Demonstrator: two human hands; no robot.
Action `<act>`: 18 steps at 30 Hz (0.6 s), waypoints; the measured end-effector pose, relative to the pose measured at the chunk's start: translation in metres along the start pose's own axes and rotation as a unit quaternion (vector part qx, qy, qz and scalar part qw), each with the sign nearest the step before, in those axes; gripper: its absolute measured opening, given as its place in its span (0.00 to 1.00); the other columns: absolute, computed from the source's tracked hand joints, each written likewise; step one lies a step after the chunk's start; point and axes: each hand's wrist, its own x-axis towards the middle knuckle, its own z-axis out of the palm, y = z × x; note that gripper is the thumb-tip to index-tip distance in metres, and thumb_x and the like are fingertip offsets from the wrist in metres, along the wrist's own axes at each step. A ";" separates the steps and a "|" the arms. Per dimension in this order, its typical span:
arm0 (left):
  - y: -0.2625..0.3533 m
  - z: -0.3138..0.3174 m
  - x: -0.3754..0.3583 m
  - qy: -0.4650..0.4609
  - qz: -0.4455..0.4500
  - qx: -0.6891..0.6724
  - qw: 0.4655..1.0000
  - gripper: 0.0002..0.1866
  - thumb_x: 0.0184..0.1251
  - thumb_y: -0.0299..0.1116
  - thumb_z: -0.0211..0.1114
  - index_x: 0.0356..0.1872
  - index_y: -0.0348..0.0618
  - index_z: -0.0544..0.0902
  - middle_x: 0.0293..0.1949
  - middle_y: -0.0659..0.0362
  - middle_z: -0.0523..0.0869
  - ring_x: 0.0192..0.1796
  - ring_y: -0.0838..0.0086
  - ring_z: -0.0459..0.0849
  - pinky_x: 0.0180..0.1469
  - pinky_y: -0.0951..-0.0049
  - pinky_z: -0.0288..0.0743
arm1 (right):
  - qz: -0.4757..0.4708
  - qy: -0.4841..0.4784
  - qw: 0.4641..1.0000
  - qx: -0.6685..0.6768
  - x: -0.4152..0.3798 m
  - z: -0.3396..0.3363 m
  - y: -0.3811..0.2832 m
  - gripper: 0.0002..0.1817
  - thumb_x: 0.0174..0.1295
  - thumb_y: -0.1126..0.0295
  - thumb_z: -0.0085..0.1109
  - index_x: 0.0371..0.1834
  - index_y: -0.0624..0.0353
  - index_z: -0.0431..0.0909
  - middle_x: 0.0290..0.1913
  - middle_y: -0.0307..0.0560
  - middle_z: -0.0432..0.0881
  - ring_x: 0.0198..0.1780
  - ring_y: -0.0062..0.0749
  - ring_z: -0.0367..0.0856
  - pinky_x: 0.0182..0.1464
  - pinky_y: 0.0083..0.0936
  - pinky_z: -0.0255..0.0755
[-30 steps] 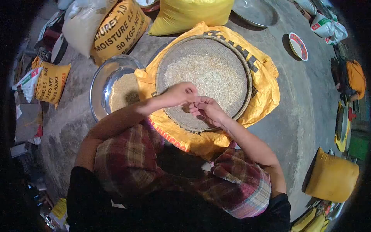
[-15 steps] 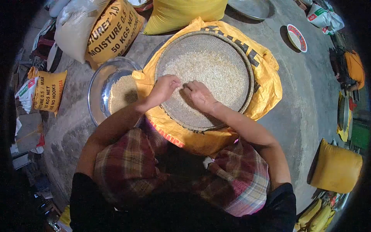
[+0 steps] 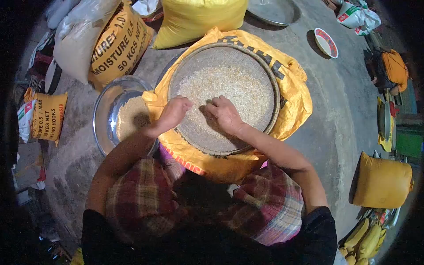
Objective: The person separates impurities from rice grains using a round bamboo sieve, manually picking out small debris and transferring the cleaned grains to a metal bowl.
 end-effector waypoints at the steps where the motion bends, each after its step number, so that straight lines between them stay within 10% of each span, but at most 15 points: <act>1: -0.002 0.000 0.003 0.003 0.003 -0.003 1.000 0.05 0.53 0.19 0.56 0.31 0.37 0.78 0.30 0.48 0.79 0.37 0.55 0.78 0.39 0.64 0.71 | 0.000 -0.001 1.000 -0.005 -0.001 -0.004 0.004 0.07 0.50 0.69 0.58 0.32 0.56 0.75 0.31 0.48 0.72 0.36 0.43 0.71 0.38 0.33 0.67; 8: 0.004 -0.006 0.012 0.058 -0.062 -0.091 0.992 0.07 0.53 0.19 0.57 0.33 0.37 0.79 0.32 0.49 0.81 0.36 0.62 0.81 0.40 0.70 0.73 | 0.243 0.149 0.959 -0.007 -0.014 -0.045 0.075 0.07 0.53 0.74 0.53 0.36 0.62 0.72 0.32 0.58 0.72 0.37 0.55 0.72 0.40 0.42 0.68; 18: 0.008 -0.004 0.018 -0.006 -0.080 -0.089 0.993 0.05 0.55 0.26 0.60 0.31 0.35 0.80 0.29 0.50 0.83 0.33 0.64 0.83 0.37 0.70 0.74 | 0.283 0.161 0.945 -0.015 -0.008 -0.051 0.111 0.05 0.53 0.76 0.53 0.32 0.65 0.72 0.33 0.59 0.75 0.37 0.55 0.74 0.41 0.41 0.67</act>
